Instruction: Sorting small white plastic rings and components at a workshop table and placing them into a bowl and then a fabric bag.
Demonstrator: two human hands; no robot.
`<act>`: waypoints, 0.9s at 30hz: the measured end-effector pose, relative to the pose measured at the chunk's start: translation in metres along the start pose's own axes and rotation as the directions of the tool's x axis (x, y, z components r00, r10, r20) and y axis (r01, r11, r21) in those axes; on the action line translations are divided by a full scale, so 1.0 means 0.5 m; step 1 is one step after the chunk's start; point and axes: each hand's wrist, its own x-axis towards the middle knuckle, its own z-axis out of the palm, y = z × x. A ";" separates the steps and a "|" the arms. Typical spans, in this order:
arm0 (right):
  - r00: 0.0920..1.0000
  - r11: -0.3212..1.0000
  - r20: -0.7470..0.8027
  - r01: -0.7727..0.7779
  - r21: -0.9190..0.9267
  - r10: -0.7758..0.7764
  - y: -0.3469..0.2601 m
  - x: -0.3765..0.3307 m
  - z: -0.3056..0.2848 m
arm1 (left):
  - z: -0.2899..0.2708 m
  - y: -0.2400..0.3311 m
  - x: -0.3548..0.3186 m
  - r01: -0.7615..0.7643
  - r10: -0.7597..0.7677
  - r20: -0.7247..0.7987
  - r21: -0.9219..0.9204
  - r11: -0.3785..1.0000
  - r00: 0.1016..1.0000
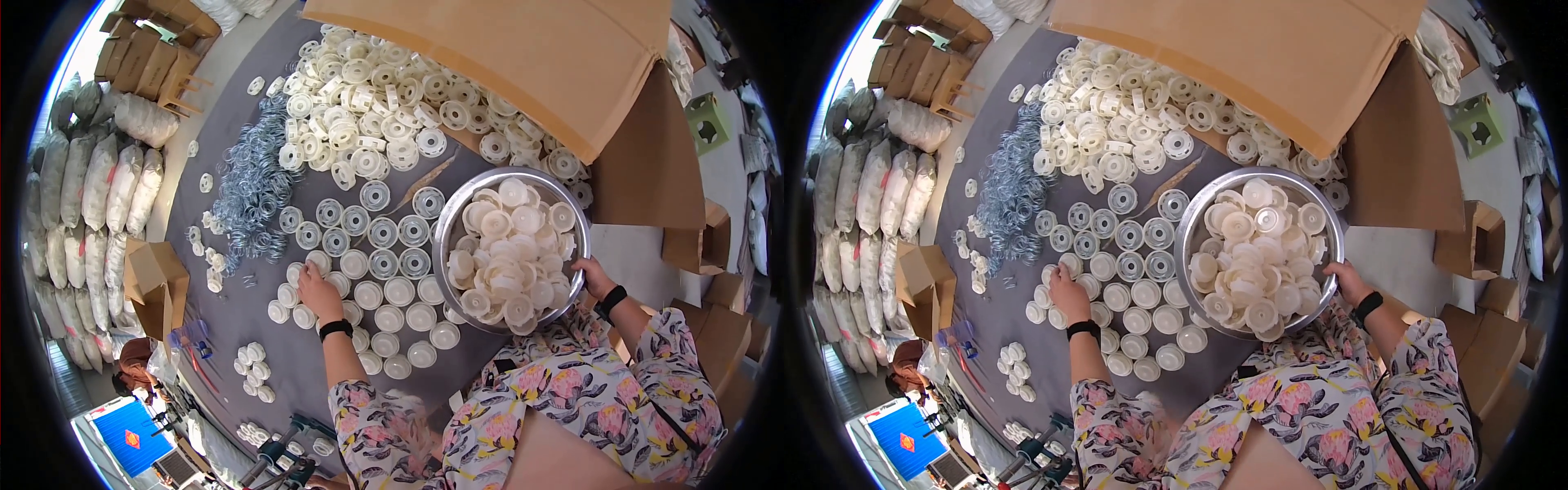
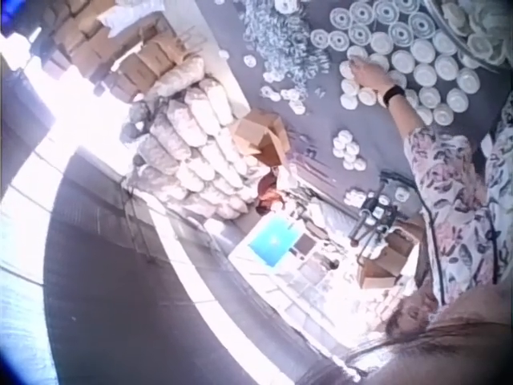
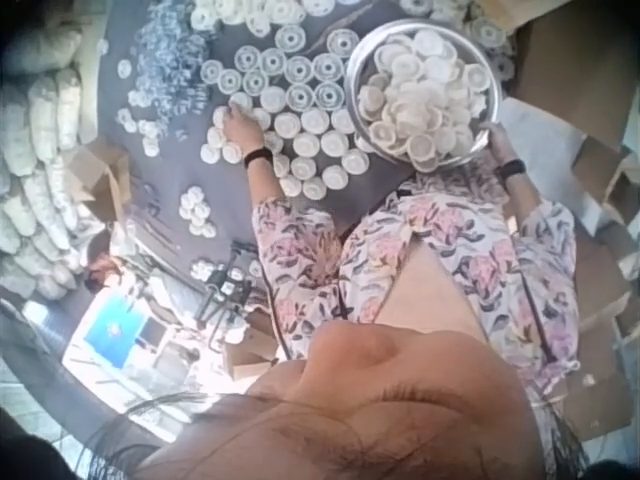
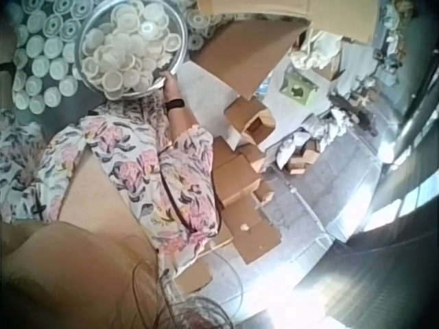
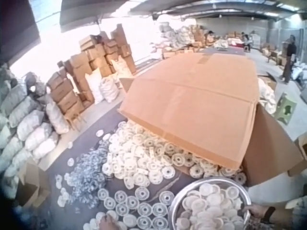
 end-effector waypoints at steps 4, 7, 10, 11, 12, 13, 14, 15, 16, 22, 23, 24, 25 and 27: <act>1.000 1.000 0.024 -0.007 0.009 0.007 -0.008 -0.003 0.005 | -0.004 -0.008 0.002 0.081 -0.081 0.158 0.011 0.997 0.984; 1.000 1.000 0.022 -0.003 0.005 0.003 -0.014 -0.009 0.012 | -0.022 0.013 0.002 0.073 -0.076 0.122 0.025 0.997 0.990; 0.999 0.999 0.042 0.013 0.052 -0.015 -0.006 0.002 0.010 | -0.063 0.080 0.005 -0.025 0.020 -0.020 -0.251 0.968 1.000; 0.999 0.999 0.035 0.011 0.052 -0.013 -0.005 0.002 0.012 | -0.078 0.116 0.000 -0.111 0.071 -0.096 -0.519 0.848 0.993; 1.000 0.999 0.026 0.013 0.049 -0.014 -0.008 -0.002 0.011 | -0.097 0.165 -0.009 -0.110 0.170 0.017 -0.696 0.709 0.985; 1.000 1.000 0.026 0.000 0.027 -0.001 -0.011 -0.004 0.009 | -0.108 0.219 -0.023 -0.066 0.283 0.108 -0.838 0.542 0.953; 1.000 1.000 0.026 0.001 0.026 -0.002 -0.011 -0.002 0.009 | -0.117 0.265 -0.036 -0.181 0.476 0.070 -0.869 0.461 0.877; 0.999 0.999 0.030 0.015 0.041 -0.016 -0.005 0.004 0.004 | -0.162 0.326 -0.036 -0.297 0.628 0.013 -0.874 0.385 0.778; 0.999 0.998 0.038 0.027 0.054 -0.029 0.002 0.011 0.003 | -0.184 0.365 -0.046 -0.366 0.706 0.042 -0.832 0.416 0.707; 0.999 1.000 0.032 -0.021 0.009 0.020 -0.009 -0.002 0.015 | -0.186 0.383 -0.065 -0.524 0.814 0.158 -0.693 0.494 0.559; 0.999 1.000 0.032 -0.015 0.016 0.014 -0.001 0.003 0.005 | -0.194 0.375 -0.060 -0.381 0.750 0.119 -0.803 0.458 0.651; 1.000 1.000 0.030 -0.009 0.024 0.008 0.003 0.007 -0.002 | -0.197 0.362 -0.054 -0.235 0.670 0.098 -0.891 0.389 0.736; 0.999 1.000 0.033 -0.011 0.015 0.010 -0.001 0.001 -0.001 | -0.160 0.325 -0.050 -0.021 0.578 0.189 -0.941 0.336 0.794; 0.999 1.000 0.032 -0.012 0.004 0.012 0.003 0.004 -0.006 | -0.100 0.243 -0.010 0.273 0.296 0.380 -0.898 0.345 0.876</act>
